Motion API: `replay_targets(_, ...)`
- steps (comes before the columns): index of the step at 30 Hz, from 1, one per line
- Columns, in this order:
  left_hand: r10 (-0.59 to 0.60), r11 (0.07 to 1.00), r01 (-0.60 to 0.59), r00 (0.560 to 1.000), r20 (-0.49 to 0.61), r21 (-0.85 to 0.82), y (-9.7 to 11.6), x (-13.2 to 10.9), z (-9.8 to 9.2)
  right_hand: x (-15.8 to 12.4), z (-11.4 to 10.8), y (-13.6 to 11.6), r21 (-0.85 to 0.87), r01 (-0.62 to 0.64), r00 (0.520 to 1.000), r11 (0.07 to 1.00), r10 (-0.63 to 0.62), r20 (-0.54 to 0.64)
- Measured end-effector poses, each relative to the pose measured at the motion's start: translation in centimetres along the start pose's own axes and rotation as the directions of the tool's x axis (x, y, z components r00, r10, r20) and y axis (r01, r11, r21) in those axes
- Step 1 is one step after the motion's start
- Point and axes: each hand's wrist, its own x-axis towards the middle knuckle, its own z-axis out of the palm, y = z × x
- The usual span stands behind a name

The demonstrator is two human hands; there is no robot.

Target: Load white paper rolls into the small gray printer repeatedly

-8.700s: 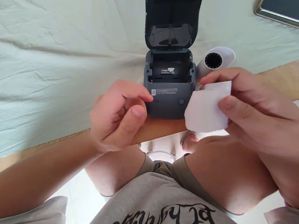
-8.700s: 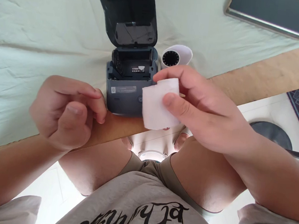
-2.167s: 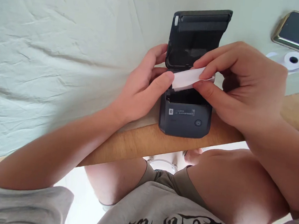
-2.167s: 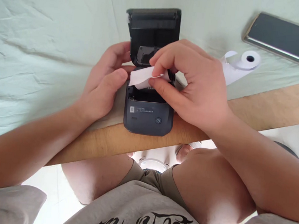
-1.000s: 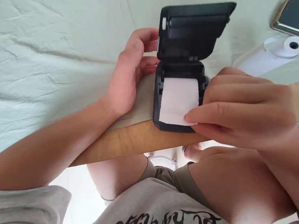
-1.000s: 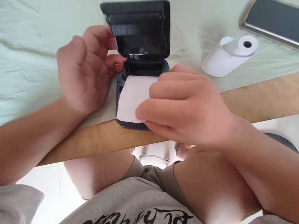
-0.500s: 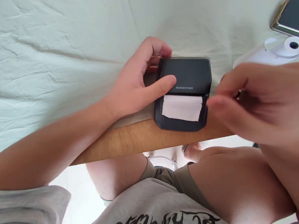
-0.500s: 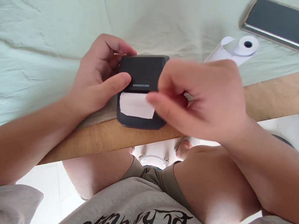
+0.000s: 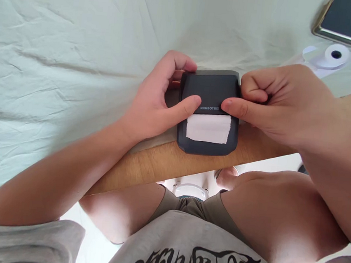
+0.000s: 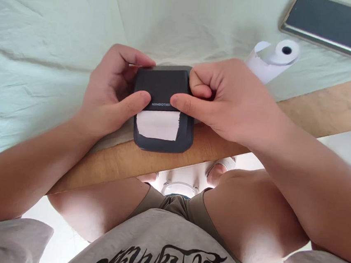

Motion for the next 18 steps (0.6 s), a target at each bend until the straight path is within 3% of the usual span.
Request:
replay_targets(6, 0.012, 0.991, -0.007, 0.999, -0.034, 0.135, -1.0, -0.6, -0.2, 0.0, -0.1, 0.3, 0.030, -0.065, 0.998, 0.997, 0.064, 0.019)
replay_targets(9, 0.089, 0.978, -0.088, 0.996, 0.002, 0.188, -1.3, -0.7, -0.2, -0.1, 0.0, 0.5, 0.027, -0.090, 0.996, 0.996, 0.089, 0.024)
replay_targets(15, 0.083, 0.986, -0.089, 0.995, 0.046, 0.143, -1.1, -0.5, -0.2, -0.2, 0.0, 0.8, 0.083, -0.104, 0.994, 0.991, 0.101, 0.040)
replay_targets(18, 0.056, 0.993, -0.061, 0.997, 0.047, 0.105, -1.2, -0.5, -0.3, -0.2, 0.0, 0.6, 0.071, -0.176, 0.984, 0.982, 0.174, 0.037)
